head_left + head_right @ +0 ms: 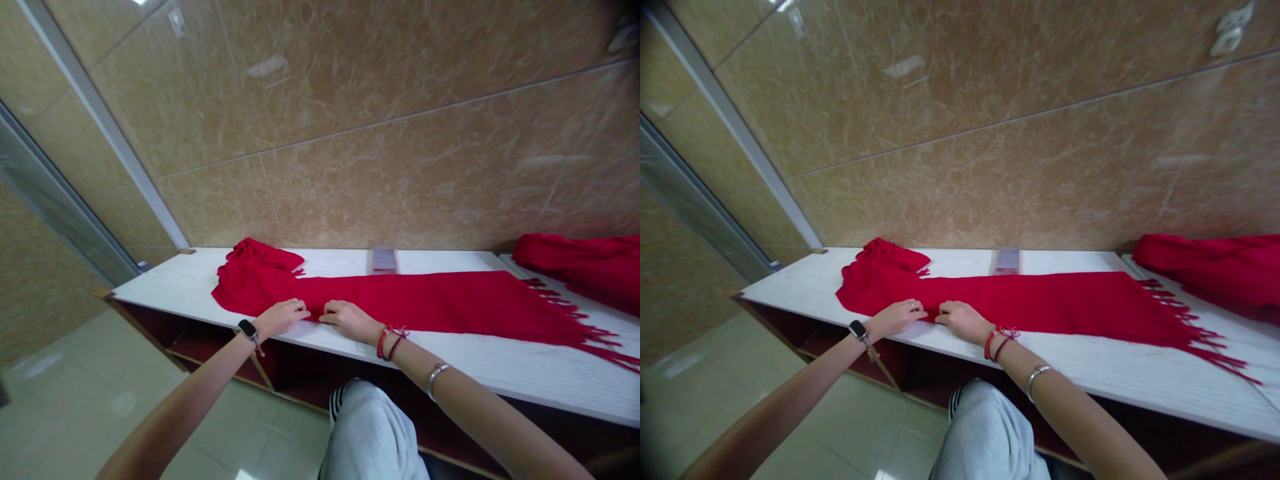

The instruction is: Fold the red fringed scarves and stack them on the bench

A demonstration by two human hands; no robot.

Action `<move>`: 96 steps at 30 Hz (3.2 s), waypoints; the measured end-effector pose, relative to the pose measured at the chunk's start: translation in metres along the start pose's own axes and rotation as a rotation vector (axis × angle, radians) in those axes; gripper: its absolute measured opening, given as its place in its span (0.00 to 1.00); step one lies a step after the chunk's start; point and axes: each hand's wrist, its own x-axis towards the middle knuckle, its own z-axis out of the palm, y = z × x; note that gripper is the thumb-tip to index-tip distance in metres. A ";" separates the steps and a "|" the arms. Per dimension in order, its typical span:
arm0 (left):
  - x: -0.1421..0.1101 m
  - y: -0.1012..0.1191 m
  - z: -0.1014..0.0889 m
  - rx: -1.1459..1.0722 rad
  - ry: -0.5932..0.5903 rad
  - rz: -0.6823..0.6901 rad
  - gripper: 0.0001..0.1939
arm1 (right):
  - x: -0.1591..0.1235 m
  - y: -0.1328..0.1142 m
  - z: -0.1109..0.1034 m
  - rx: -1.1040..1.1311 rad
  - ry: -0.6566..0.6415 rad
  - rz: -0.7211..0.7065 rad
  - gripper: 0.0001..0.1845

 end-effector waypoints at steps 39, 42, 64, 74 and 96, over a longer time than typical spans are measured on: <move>-0.006 0.037 -0.027 -0.086 -0.131 -0.189 0.19 | 0.041 0.026 0.007 0.075 -0.218 0.170 0.24; -0.008 0.035 -0.025 -0.111 -0.093 -0.196 0.20 | 0.041 0.027 0.005 0.071 -0.203 0.174 0.25; -0.014 0.022 -0.018 -0.351 -0.236 -0.296 0.24 | 0.056 0.039 0.014 -0.014 -0.243 0.260 0.24; -0.002 0.016 0.004 -0.289 0.002 -0.316 0.19 | 0.051 0.049 0.027 0.136 -0.171 0.044 0.21; 0.000 0.004 -0.001 -0.533 -0.437 -0.382 0.23 | 0.074 0.083 0.032 0.009 -0.316 0.431 0.26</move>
